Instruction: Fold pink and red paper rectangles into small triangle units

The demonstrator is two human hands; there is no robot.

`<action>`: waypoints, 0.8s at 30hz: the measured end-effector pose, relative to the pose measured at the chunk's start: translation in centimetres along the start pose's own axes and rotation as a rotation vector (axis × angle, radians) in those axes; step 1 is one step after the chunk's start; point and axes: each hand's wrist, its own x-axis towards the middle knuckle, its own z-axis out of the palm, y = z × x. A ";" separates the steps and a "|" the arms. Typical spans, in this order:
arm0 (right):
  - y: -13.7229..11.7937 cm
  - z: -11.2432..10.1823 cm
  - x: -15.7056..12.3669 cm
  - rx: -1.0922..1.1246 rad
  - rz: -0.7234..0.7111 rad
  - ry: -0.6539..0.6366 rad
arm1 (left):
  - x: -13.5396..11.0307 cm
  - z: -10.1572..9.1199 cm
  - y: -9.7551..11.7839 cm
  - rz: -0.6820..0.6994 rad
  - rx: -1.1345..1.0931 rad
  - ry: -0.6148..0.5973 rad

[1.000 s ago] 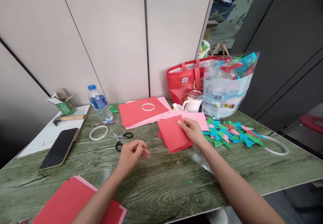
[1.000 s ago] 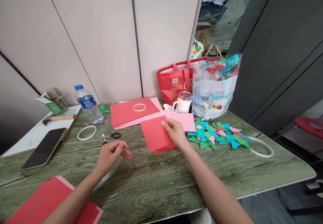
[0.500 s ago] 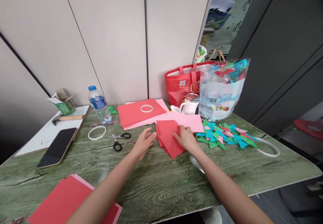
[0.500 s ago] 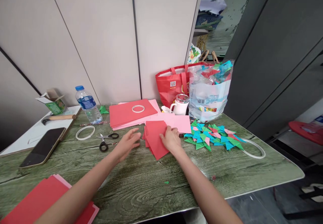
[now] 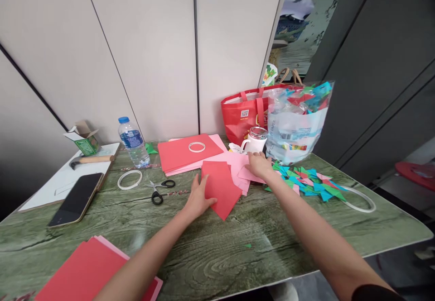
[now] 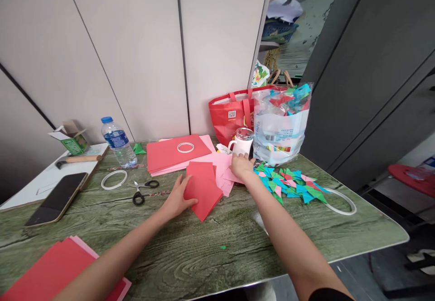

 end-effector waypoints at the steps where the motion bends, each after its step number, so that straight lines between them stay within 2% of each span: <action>1: 0.5 -0.1 0.6 -0.014 0.018 -0.021 | -0.1 0.2 -0.3 0.014 0.045 -0.009; 6: 1.9 -1.0 2.0 0.011 0.015 -0.047 | -0.1 0.9 -1.5 0.153 0.213 0.001; 10: 2.5 -1.6 2.7 0.070 -0.025 -0.046 | -0.4 1.2 -1.6 0.151 0.221 0.010; 16: 2.5 0.5 2.2 0.140 -0.040 -0.091 | -0.8 1.3 -1.9 0.140 0.169 0.059; 19: 1.9 1.5 2.1 0.178 -0.043 -0.077 | -0.8 1.0 -2.0 0.154 0.169 0.040; 24: 0.1 2.8 1.8 0.232 -0.063 -0.064 | -1.1 0.6 -2.1 0.282 0.246 0.036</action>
